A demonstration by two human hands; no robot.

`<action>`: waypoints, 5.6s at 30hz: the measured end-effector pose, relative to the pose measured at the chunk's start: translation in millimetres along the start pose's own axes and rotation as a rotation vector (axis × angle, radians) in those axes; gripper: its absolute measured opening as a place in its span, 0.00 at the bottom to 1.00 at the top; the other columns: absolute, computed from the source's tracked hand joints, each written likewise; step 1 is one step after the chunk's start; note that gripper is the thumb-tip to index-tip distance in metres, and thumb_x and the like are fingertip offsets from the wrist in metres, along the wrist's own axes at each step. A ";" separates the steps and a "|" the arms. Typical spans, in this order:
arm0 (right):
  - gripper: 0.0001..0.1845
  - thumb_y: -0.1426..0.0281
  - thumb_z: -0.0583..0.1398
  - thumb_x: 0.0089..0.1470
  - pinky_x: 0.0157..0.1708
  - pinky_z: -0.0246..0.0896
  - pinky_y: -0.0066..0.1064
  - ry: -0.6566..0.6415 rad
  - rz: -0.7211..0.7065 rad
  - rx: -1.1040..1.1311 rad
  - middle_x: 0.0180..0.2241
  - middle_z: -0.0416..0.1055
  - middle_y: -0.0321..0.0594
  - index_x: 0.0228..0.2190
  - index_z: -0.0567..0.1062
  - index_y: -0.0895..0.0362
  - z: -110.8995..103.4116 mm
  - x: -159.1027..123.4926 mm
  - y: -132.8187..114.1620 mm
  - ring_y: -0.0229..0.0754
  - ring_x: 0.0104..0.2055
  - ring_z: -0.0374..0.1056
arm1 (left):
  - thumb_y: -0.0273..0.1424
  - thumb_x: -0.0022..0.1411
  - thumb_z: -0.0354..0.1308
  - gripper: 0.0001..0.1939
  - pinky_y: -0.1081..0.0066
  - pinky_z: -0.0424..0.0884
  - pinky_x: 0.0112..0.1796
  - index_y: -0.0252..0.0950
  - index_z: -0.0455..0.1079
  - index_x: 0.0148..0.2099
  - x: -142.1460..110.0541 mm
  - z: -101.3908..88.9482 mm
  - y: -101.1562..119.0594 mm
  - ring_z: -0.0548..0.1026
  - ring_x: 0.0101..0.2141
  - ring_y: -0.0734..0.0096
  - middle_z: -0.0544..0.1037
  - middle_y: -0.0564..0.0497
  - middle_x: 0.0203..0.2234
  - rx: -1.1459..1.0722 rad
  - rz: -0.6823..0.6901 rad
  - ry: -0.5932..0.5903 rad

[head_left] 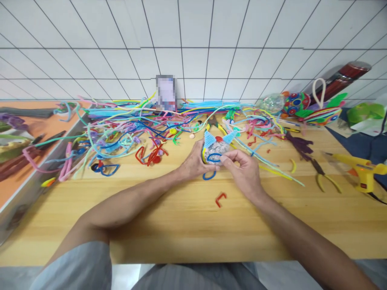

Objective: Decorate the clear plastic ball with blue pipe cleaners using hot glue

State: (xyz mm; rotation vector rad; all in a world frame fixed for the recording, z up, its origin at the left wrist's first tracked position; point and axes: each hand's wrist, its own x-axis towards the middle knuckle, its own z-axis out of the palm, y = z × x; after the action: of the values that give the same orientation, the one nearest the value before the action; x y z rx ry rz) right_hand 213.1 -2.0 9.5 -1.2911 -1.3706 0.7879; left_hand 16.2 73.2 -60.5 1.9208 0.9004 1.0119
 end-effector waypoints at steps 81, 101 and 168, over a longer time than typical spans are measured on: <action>0.38 0.50 0.79 0.47 0.68 0.71 0.53 0.117 0.224 0.370 0.60 0.81 0.45 0.54 0.77 0.48 3.2 4.0 51.9 0.55 0.65 0.75 | 0.49 0.67 0.74 0.50 0.40 0.70 0.71 0.47 0.52 0.80 -4.7 -27.6 16.9 0.73 0.69 0.42 0.72 0.39 0.70 -0.294 -0.184 -0.243; 0.39 0.46 0.80 0.47 0.63 0.77 0.53 0.037 0.167 0.385 0.61 0.81 0.47 0.55 0.77 0.47 3.7 3.1 50.1 0.57 0.62 0.79 | 0.42 0.66 0.76 0.42 0.39 0.64 0.75 0.47 0.61 0.75 -0.5 -30.3 11.2 0.62 0.77 0.38 0.69 0.43 0.75 -0.433 -0.154 -0.268; 0.38 0.46 0.76 0.54 0.65 0.74 0.55 0.078 0.089 0.278 0.62 0.80 0.47 0.59 0.75 0.47 3.0 -1.7 52.8 0.57 0.65 0.76 | 0.43 0.66 0.77 0.44 0.42 0.70 0.71 0.47 0.60 0.76 1.8 -26.0 9.3 0.70 0.73 0.42 0.73 0.40 0.71 -0.465 -0.120 -0.302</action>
State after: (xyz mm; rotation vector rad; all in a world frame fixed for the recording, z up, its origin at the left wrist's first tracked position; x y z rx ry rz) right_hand 224.5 7.5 -41.3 -1.1567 -1.1040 0.9434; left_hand -3.5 78.3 -41.8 1.5501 0.5419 0.7532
